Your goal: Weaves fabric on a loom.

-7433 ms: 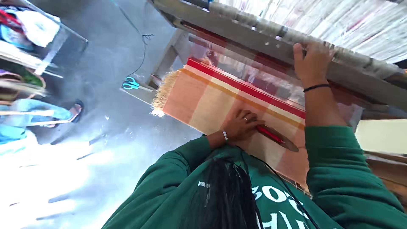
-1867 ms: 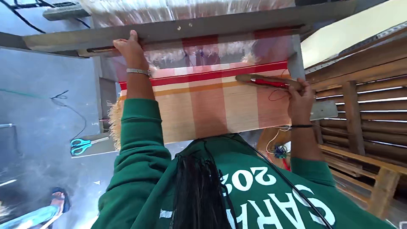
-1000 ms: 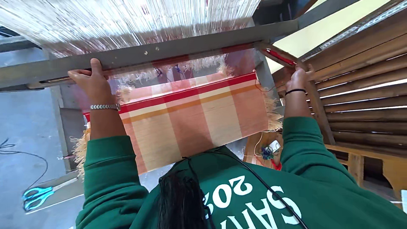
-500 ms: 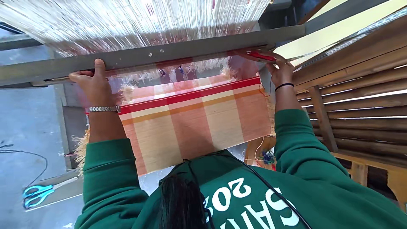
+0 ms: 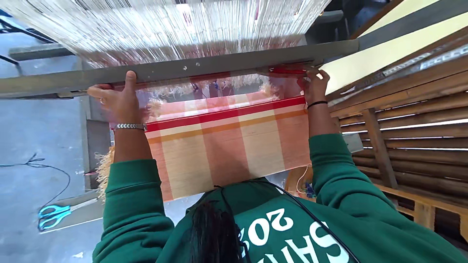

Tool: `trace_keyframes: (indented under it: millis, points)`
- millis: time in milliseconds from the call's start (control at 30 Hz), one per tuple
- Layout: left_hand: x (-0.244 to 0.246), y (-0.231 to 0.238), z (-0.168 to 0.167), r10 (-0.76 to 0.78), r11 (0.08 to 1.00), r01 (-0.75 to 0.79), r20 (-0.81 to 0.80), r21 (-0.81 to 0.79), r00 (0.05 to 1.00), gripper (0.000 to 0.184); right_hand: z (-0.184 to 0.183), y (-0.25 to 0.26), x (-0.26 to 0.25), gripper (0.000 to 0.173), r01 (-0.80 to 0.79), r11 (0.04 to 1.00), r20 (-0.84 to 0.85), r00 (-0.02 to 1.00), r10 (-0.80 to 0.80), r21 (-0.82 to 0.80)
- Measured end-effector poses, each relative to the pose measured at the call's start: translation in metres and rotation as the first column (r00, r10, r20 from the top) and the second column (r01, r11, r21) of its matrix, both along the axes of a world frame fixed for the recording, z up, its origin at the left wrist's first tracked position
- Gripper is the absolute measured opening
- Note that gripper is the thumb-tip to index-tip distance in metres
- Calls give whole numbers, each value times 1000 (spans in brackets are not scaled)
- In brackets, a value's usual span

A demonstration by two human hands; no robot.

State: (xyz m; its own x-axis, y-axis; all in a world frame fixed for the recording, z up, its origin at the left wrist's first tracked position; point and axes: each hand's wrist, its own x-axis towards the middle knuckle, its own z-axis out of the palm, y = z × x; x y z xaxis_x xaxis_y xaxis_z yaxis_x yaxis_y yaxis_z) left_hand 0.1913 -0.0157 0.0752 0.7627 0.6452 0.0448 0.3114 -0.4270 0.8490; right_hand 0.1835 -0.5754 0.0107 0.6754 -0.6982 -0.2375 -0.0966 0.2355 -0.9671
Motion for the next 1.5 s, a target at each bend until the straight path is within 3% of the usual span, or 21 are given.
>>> trace_keyframes:
  millis: [33,133,167,233,300,400,500,567,633,700,800,1033,1200,1267,1333,1367,1433,1500]
  points:
    - [-4,7,4,20,998,-15,-93,55,995,114,0,-1,-1,76,-8,1000,-19,1000,7,-23]
    - [-4,40,3,124,971,-69,-237,228,964,90,4,-1,-6,72,-74,993,-111,992,63,-97]
    - [-2,49,1,161,965,-97,-258,243,953,86,9,2,-11,70,-165,978,-180,974,140,-127]
    - [-1,58,-2,174,969,-120,-254,215,951,86,23,5,-18,70,-466,878,-328,850,412,-106]
    - [-3,66,-4,97,994,-86,-190,64,977,95,26,0,-23,71,-592,800,-395,760,516,-95]
    - [-3,71,-5,44,984,-66,-131,-166,990,115,27,-2,-27,65,-516,780,-427,831,356,-353]
    - [-3,77,-7,35,979,-81,-239,-187,970,115,37,32,-36,58,-471,586,-411,879,243,-660]
    - [-4,74,-5,-8,968,-55,-251,-244,968,106,50,75,-42,48,-496,466,-390,867,310,-733]
    - [-6,71,-1,-32,952,-43,-237,-302,971,100,50,122,-39,39,-587,449,-369,794,484,-674]
    - [-7,71,-1,-44,943,-31,-215,-330,976,97,42,165,-31,35,-736,504,-299,657,692,-452]
    - [-5,72,-4,-49,944,-19,-197,-329,979,94,31,210,-18,35,-841,483,-328,541,775,-245]
    - [-4,80,-14,-69,974,16,-229,-228,971,103,27,257,-17,66,-825,541,-332,562,758,-162]
    - [-8,74,-2,-73,986,34,-238,-163,968,95,21,269,-15,75,-800,587,-250,597,762,-123]
    - [-6,77,-3,-86,980,39,-241,-193,967,92,24,262,-13,60,-825,552,-112,541,833,122]
    - [-6,80,-5,-102,975,51,-232,-217,967,92,23,249,-5,35,-793,384,101,482,871,474]
    - [-7,81,-5,-113,973,60,-230,-225,967,92,22,241,0,42,-778,311,124,442,888,546]
    - [-5,81,-4,-121,967,64,-221,-248,968,93,23,230,5,46,-814,274,121,384,916,512]
    - [-7,82,-4,-127,963,69,-214,-260,968,92,30,231,-6,58,-853,338,24,378,926,397]
